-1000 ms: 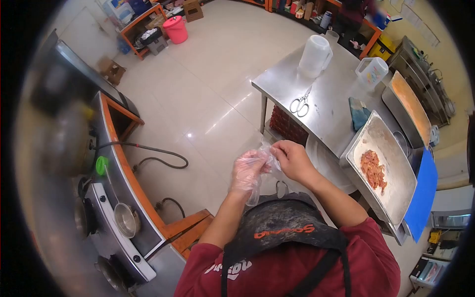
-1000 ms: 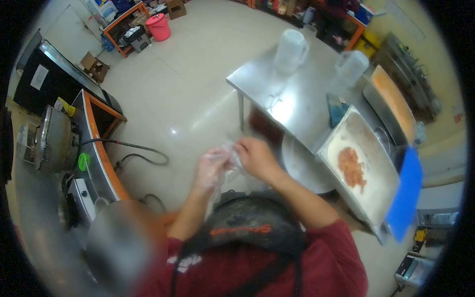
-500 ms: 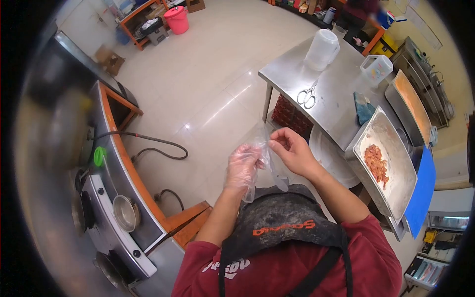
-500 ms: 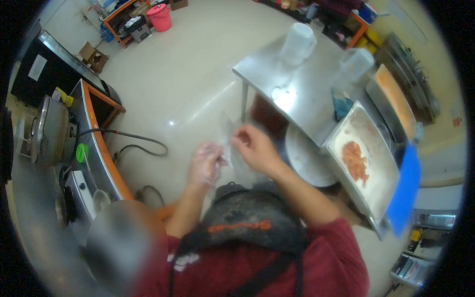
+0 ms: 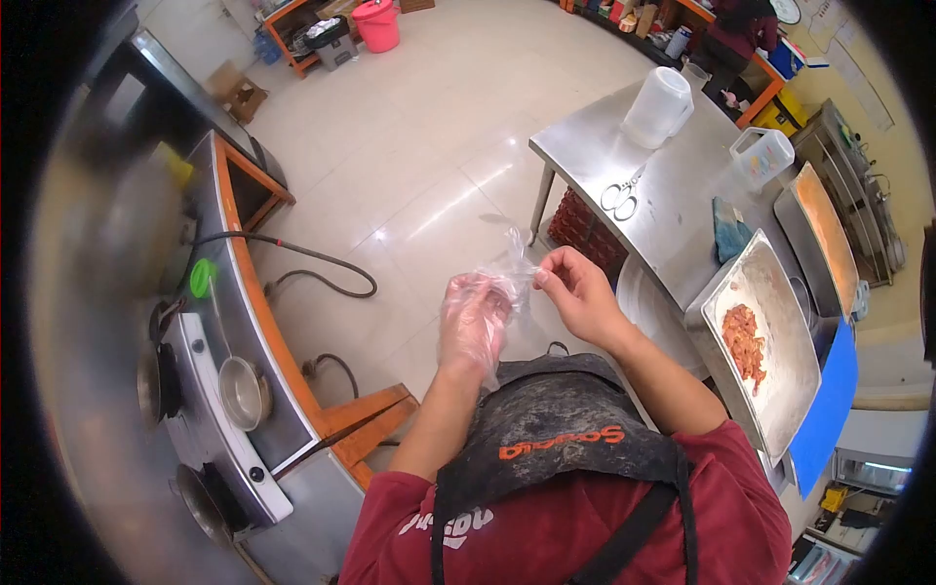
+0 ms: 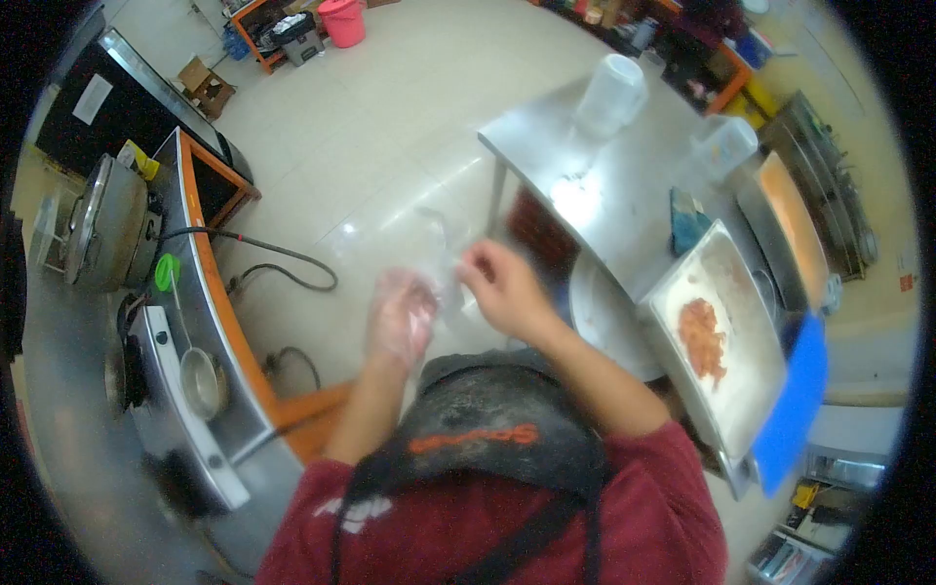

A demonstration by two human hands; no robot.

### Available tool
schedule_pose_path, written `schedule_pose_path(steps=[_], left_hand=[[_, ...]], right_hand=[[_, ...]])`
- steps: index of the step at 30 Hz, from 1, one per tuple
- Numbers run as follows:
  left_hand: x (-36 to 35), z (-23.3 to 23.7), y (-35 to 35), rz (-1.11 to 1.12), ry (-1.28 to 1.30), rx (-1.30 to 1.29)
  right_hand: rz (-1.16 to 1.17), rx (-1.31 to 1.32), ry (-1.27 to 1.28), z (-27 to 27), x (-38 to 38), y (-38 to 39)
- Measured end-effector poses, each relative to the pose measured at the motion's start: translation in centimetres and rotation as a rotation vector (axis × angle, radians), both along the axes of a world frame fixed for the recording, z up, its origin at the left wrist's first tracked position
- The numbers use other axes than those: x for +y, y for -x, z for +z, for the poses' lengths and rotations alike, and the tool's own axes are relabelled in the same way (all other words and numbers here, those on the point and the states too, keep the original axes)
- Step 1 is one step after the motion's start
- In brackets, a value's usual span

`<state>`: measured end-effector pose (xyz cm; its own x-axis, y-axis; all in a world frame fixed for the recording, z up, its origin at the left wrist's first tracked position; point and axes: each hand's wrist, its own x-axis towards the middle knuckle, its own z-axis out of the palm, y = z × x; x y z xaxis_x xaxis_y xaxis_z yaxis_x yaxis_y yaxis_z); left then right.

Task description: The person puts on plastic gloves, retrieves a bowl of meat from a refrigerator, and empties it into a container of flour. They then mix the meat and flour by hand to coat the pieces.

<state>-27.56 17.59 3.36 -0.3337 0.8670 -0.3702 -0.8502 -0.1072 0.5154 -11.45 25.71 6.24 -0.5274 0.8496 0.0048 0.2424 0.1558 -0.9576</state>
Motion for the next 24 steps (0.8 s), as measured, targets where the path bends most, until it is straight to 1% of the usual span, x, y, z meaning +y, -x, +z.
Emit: schedule_pose_path(steps=[2,5,8,11,12,14,16,17,18,21,23,24], left_hand=[[0.1,-0.2,0.0,0.118,-0.022,-0.011],[0.5,0.1,-1.3,0.190,0.031,0.424],[0.7,0.1,-1.2,0.102,0.116,0.663],[0.4,2.2,-1.0,0.060,0.222,0.792],[0.4,1.5,-1.5,0.102,0.155,0.856],[0.5,-0.2,-2.6,0.193,0.017,0.980],[0.3,0.5,-2.7,0.112,-0.012,1.208],[0.0,1.0,-2.8,0.068,-0.025,1.323],[-0.2,1.4,-2.9,0.037,-0.071,1.251],[-0.8,2.2,-3.1,-0.017,-0.241,1.345],[-1.0,3.2,-3.4,-0.025,-0.333,1.426],[-1.1,3.4,-3.6,-0.026,-0.378,1.466]], right_hand=[[-0.056,-0.131,-0.134,0.6,-1.1,0.1],[-0.142,-0.278,-0.263,-1.3,-2.1,0.7],[-0.200,-0.254,-0.192,-0.7,-1.9,0.5],[-0.233,-0.203,-0.126,-0.9,-1.1,-0.3],[-0.240,-0.185,-0.108,-1.0,-1.0,-0.5],[-0.361,-0.132,-0.480,1.5,-2.2,0.0],[-0.285,-0.065,-0.764,3.9,-2.9,-0.3],[-0.154,-0.027,-0.856,4.7,-2.9,-1.3],[-0.021,0.010,-0.945,5.1,-2.8,-2.2],[0.215,-0.171,-0.470,4.2,-1.8,-3.7],[0.144,-0.020,0.076,1.2,-1.1,-4.0],[0.108,0.055,0.347,0.6,-1.0,-3.7]])
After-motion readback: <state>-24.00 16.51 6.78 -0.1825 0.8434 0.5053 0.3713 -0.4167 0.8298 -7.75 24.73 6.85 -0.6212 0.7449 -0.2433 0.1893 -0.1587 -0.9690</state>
